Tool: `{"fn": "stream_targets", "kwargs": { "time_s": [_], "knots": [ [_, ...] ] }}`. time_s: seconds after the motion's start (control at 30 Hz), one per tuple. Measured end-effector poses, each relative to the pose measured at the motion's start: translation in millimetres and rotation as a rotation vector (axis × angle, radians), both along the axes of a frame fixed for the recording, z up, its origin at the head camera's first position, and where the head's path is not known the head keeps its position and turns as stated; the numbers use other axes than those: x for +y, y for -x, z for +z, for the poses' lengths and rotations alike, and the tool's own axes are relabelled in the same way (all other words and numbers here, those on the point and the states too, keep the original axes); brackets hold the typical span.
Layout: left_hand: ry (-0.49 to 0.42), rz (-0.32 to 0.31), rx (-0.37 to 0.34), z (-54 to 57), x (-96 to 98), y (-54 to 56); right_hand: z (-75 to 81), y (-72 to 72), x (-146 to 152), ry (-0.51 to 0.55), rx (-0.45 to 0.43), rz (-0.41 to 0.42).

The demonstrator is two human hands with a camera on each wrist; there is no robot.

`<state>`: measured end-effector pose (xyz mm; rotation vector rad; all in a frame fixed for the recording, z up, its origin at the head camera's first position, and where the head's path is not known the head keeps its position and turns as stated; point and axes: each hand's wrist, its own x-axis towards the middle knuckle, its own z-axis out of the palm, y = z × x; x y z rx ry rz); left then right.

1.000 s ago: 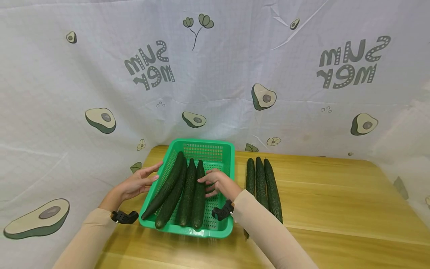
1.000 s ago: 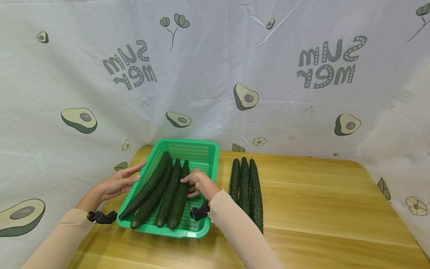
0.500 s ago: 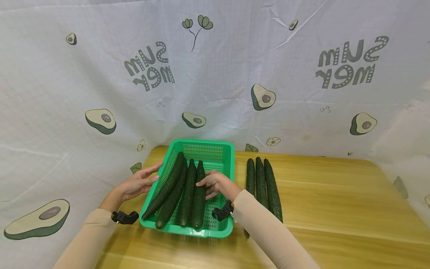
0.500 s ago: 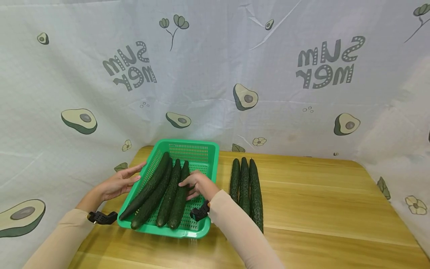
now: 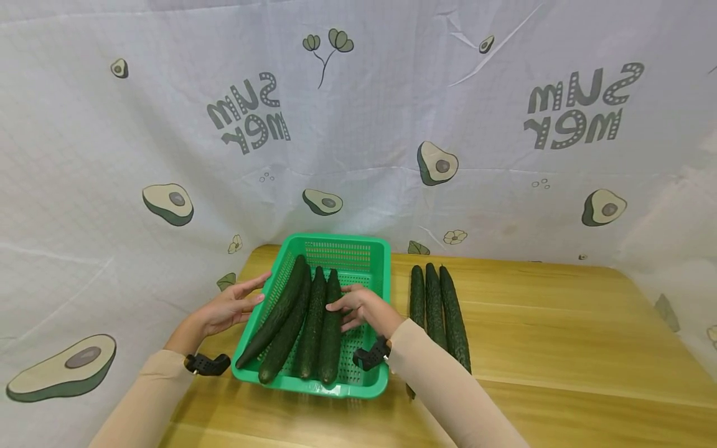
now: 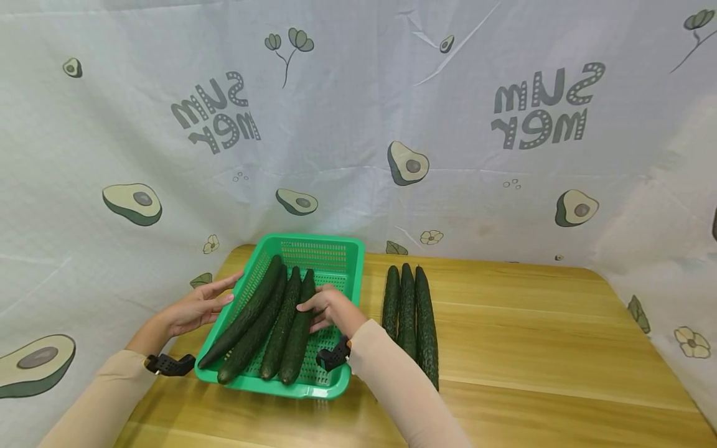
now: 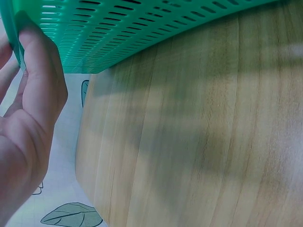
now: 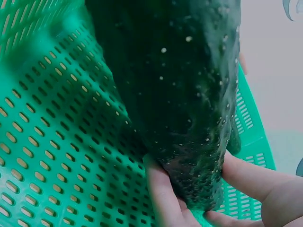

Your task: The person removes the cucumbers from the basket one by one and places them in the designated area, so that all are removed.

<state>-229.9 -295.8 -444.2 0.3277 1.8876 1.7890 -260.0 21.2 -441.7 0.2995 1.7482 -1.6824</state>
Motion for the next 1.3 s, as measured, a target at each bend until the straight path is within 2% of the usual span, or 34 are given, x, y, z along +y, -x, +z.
{"fn": "stream_targets", "kwargs": {
  "time_s": [0.4,0.77,1.3],
  "knots": [
    [-0.001,-0.004,0.001,-0.5,0.3,1.1,7.6,1.2,2,0.053,0.052,-0.020],
    [0.006,-0.005,-0.002,-1.2,-0.6,2.1,28.8,-0.1,14,0.109,0.136,-0.024],
    [0.016,-0.003,-0.009,1.0,0.5,-0.8,53.3,-3.9,44,0.140,0.202,0.010]
  ]
}}
